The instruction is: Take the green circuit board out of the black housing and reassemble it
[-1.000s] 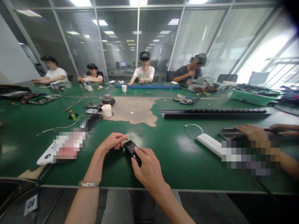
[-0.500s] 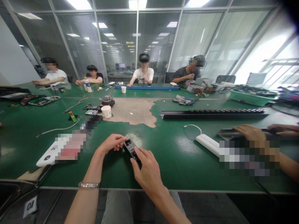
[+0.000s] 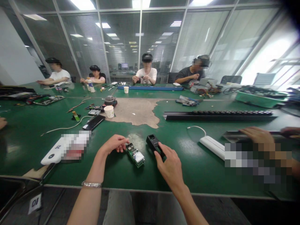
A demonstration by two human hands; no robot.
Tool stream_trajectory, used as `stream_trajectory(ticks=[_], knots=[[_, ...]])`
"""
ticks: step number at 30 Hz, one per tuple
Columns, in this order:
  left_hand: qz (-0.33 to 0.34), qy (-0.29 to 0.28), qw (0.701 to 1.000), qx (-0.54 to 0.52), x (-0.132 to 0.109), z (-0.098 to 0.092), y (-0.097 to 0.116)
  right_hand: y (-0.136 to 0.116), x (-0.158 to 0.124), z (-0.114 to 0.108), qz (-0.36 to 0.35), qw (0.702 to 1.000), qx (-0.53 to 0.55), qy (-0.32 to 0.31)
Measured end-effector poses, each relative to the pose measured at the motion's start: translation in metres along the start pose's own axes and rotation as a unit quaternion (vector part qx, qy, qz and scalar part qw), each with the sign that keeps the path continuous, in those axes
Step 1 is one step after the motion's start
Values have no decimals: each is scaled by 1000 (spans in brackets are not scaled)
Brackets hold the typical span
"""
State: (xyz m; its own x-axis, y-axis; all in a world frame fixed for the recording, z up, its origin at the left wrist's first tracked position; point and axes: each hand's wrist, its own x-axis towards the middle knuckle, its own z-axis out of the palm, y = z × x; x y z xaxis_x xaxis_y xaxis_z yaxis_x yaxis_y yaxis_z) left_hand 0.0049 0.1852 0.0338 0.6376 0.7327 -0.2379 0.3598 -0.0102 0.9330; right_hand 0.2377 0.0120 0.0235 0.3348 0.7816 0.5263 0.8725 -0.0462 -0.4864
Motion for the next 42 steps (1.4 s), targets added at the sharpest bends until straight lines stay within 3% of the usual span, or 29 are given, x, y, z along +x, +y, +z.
stream_trajectory(ticks=[11,15,23,34,42], knots=[[-3,-16,1000,6,1,-1,-4,5,-5,4,-3,1000,-20,-15],[-7,-19,1000,8,2,-1,-5,-10,-3,-6,2,998,65,20],[-5,-20,1000,-2,2,0,-4,-52,-3,-11,-37,985,163,-31],[-7,-20,1000,5,1,0,-2,-77,-6,4,-71,990,103,-59],[-4,6,1000,7,4,1,-7,-75,-13,8,-81,990,51,-103]])
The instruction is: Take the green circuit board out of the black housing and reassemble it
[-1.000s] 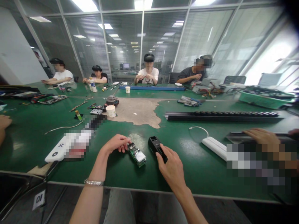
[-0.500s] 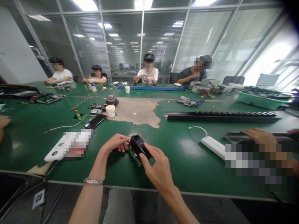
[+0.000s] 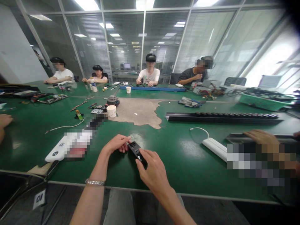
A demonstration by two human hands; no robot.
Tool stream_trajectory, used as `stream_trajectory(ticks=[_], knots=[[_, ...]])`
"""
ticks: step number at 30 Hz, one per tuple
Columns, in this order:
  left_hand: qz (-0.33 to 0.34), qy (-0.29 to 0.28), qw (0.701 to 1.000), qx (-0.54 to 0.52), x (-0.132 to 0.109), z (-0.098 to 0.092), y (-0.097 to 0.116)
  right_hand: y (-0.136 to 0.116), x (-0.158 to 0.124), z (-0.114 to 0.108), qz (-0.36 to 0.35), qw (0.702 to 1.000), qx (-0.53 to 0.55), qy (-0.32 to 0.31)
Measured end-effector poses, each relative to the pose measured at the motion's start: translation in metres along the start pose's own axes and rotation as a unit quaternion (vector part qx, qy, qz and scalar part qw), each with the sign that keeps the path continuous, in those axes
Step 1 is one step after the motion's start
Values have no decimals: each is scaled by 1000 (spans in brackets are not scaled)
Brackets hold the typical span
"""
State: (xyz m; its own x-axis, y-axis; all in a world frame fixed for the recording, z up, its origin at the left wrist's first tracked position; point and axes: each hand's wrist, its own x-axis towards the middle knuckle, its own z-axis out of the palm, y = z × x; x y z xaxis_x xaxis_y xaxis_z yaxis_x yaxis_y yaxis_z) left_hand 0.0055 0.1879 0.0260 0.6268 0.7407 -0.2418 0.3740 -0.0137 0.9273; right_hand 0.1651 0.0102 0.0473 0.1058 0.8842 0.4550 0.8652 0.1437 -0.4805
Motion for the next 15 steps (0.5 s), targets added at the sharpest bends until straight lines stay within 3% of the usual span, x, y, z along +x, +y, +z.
stream_trajectory(ticks=[4,15], knots=[[8,1,1000,14,0,1,0,3,-5,2,-4,1000,-18,-19],[22,-43,999,5,-3,2,6,-2,-9,9,21,999,-38,8]])
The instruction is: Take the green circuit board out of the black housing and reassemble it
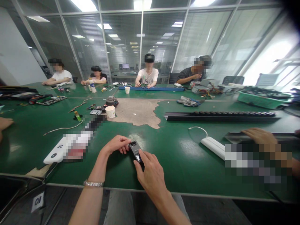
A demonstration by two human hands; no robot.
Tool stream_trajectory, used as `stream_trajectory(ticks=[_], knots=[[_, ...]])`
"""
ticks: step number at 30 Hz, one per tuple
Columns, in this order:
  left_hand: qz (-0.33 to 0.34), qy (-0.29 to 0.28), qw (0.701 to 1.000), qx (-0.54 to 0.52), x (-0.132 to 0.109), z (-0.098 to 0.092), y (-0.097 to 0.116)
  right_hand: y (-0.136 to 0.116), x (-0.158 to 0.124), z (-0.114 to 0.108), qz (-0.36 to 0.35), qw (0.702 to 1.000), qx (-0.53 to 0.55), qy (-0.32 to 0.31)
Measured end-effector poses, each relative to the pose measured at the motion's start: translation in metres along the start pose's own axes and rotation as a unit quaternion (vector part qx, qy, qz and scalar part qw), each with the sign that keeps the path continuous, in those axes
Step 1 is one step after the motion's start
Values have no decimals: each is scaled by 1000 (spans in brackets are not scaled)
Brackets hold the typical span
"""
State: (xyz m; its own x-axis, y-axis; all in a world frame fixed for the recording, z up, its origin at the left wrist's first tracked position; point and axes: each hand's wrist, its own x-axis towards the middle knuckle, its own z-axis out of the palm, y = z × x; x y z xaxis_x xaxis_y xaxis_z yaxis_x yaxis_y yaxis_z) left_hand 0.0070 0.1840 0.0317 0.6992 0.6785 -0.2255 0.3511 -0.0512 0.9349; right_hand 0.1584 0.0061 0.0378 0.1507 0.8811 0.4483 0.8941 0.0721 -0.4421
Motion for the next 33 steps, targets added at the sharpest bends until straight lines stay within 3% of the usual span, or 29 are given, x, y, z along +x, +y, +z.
stream_trajectory(ticks=[8,14,21,28,33], knots=[[-15,-4,999,-35,-2,1,5,-3,5,-15,-4,997,31,71],[-18,-7,999,-46,-3,3,7,28,6,-28,25,989,21,144],[-34,-40,998,-41,-5,4,7,67,-4,-16,50,988,-34,140],[-17,-94,993,-72,-7,7,7,74,-9,-6,68,991,-64,101],[-13,-110,990,-91,-6,5,3,68,-5,-14,60,991,-28,118]])
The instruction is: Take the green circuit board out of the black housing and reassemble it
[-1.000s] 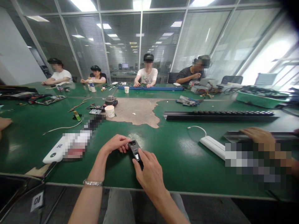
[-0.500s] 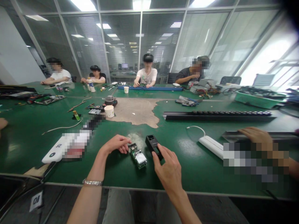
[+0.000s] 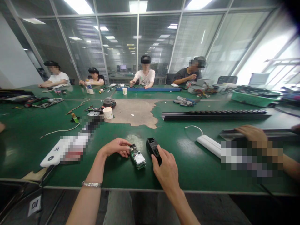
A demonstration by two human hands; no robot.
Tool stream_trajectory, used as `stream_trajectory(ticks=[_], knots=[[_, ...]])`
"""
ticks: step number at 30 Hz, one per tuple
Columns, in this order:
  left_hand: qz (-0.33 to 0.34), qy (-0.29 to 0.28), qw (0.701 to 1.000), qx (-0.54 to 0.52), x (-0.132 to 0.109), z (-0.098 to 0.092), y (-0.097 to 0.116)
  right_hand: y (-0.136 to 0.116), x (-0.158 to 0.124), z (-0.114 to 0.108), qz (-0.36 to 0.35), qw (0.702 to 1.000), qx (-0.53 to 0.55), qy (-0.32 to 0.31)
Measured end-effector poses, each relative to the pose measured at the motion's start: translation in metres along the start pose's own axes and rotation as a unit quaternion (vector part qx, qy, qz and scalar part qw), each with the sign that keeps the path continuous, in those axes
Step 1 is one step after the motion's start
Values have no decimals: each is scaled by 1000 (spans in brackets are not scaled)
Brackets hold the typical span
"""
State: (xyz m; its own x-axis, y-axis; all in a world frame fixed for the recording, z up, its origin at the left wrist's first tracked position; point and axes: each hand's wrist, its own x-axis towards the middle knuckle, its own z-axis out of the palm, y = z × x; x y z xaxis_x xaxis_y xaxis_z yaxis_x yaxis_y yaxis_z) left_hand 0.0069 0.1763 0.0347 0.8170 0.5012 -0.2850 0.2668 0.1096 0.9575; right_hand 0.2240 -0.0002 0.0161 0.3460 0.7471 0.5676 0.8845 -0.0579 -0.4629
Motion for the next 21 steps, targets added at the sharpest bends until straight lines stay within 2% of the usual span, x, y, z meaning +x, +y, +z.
stream_trajectory(ticks=[4,9,15,17,19,21], knots=[[-8,3,1000,-14,1,-2,-1,-29,2,-13,-15,997,66,19],[-5,27,999,-30,3,0,-1,-64,0,-13,-48,995,84,-35],[7,46,999,-16,5,0,-4,-74,-7,-1,-50,993,27,-101],[21,92,995,35,6,-6,-8,-75,-11,-1,-52,992,16,-111],[61,191,973,114,8,-11,-12,-76,-15,-1,-55,991,9,-120],[94,242,954,151,10,-15,-15,-77,-17,0,-55,991,0,-121]])
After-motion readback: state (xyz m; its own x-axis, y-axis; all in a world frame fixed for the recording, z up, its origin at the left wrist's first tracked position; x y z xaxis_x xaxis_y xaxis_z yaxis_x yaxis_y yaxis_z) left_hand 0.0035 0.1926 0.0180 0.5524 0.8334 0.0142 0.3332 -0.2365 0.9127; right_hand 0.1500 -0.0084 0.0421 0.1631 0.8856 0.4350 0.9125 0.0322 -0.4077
